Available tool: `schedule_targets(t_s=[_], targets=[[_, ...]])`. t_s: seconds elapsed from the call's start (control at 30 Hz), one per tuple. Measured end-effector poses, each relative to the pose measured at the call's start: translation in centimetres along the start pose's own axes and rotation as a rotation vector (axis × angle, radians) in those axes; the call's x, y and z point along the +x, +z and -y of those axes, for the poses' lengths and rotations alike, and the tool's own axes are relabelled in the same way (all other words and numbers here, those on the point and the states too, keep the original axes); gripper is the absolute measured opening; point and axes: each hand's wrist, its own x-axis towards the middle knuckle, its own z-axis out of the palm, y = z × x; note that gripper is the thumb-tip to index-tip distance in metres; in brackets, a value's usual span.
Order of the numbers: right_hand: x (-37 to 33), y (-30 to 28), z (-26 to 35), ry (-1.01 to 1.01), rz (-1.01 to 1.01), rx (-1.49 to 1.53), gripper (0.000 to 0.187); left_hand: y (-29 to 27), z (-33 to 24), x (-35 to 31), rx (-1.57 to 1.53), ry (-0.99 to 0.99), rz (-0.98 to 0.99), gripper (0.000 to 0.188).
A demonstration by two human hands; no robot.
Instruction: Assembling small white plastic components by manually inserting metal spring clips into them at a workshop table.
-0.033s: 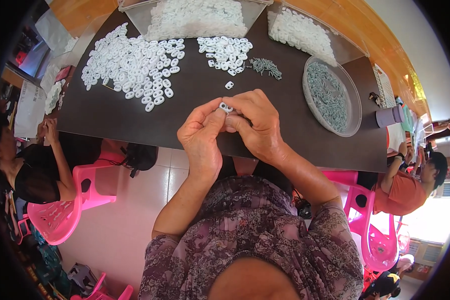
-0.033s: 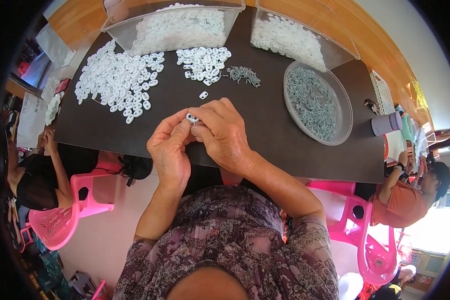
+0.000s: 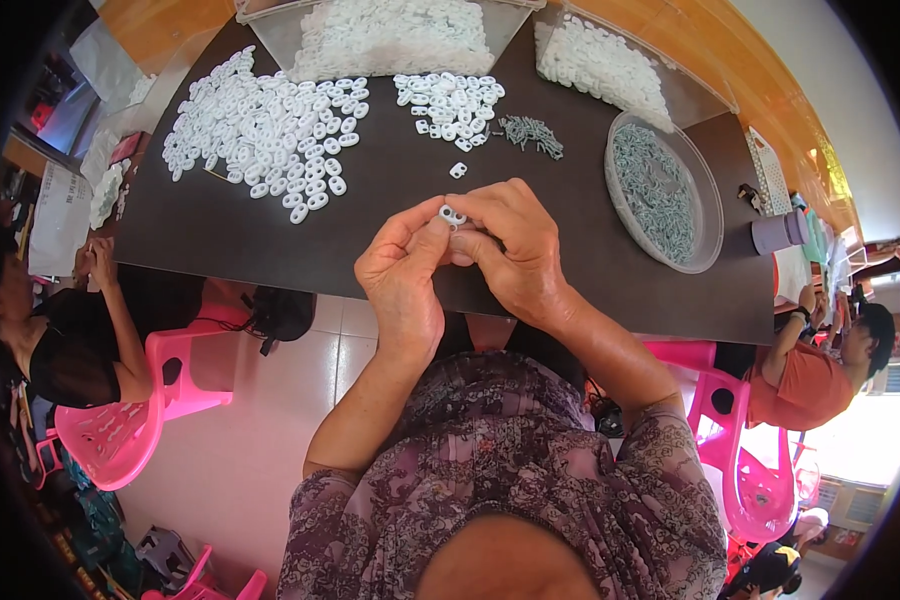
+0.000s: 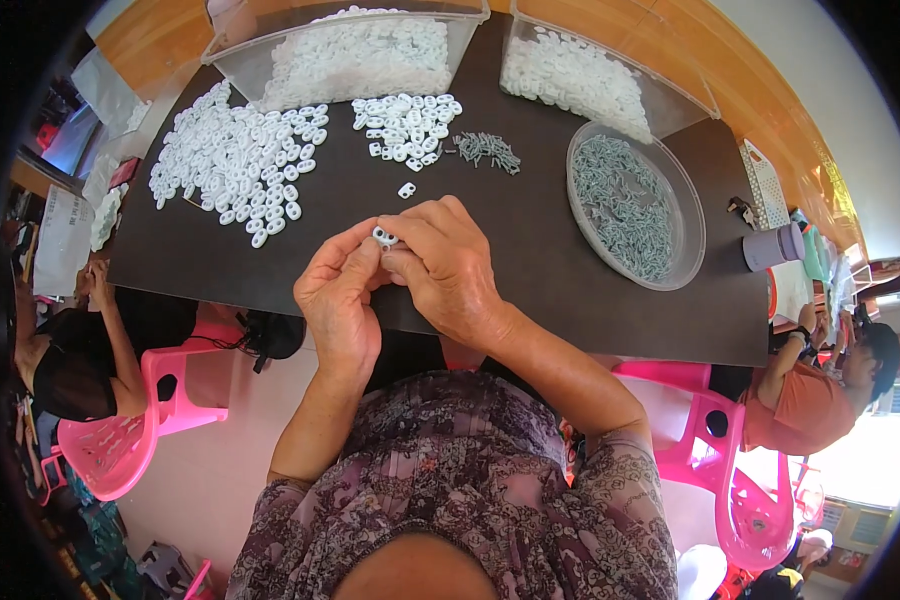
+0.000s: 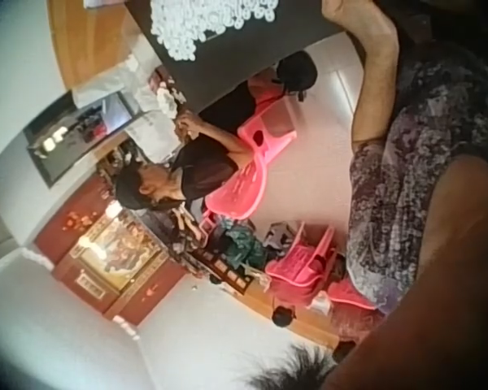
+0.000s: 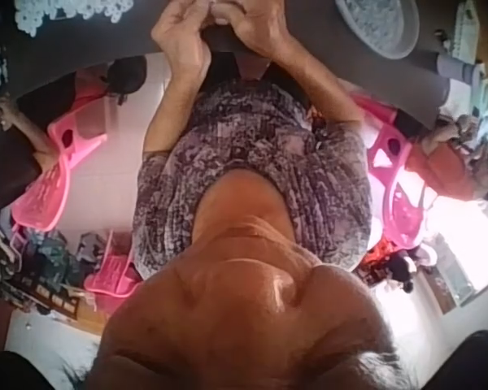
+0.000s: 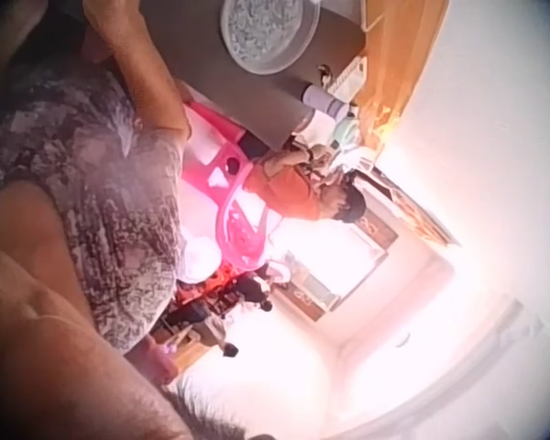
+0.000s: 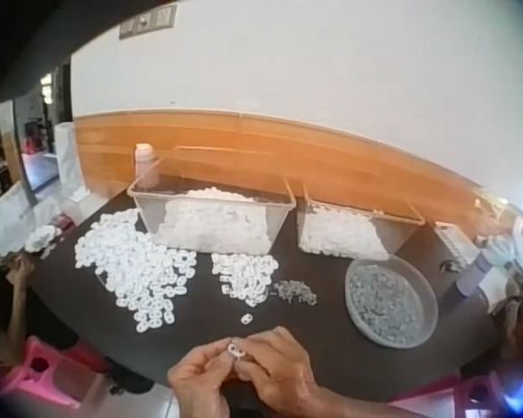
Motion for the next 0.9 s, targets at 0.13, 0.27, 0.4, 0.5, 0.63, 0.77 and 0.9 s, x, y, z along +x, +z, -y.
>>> schedule_targets(t_s=[0.13, 0.27, 0.4, 0.5, 0.63, 0.77, 0.9], targets=[[-0.2, -0.1, 0.1, 0.011, -0.015, 0.009, 0.026, -0.2, 0.0, -0.1, 0.010, -0.008, 0.035, 0.019], [-0.5, 0.0, 0.2, 0.039, -0.018, 0.030, 0.027, -0.5, 0.4, 0.1, 0.033, 0.043, 0.054, 0.019], [-0.6, -0.1, 0.3, 0.024, -0.024, 0.023, 0.028, -0.8, 0.6, 0.2, 0.041, 0.058, 0.051, 0.018], [-0.7, -0.1, 0.6, 0.014, -0.023, 0.030, 0.028, -1.1, 0.5, 0.1, 0.050, 0.057, 0.073, 0.019], [-0.9, 0.1, 0.9, 0.039, -0.030, 0.061, 0.031, -0.7, 0.3, 0.0, 0.030, 0.058, 0.078, 0.018], [-1.2, 0.3, 0.9, 0.026, -0.048, 0.085, 0.033, -0.7, 0.2, -0.2, 0.017, 0.082, 0.069, 0.018], [-1.3, 0.6, 1.4, 0.066, -0.047, 0.108, 0.034, -0.4, 0.0, -0.4, 0.029, 0.115, 0.007, 0.017]])
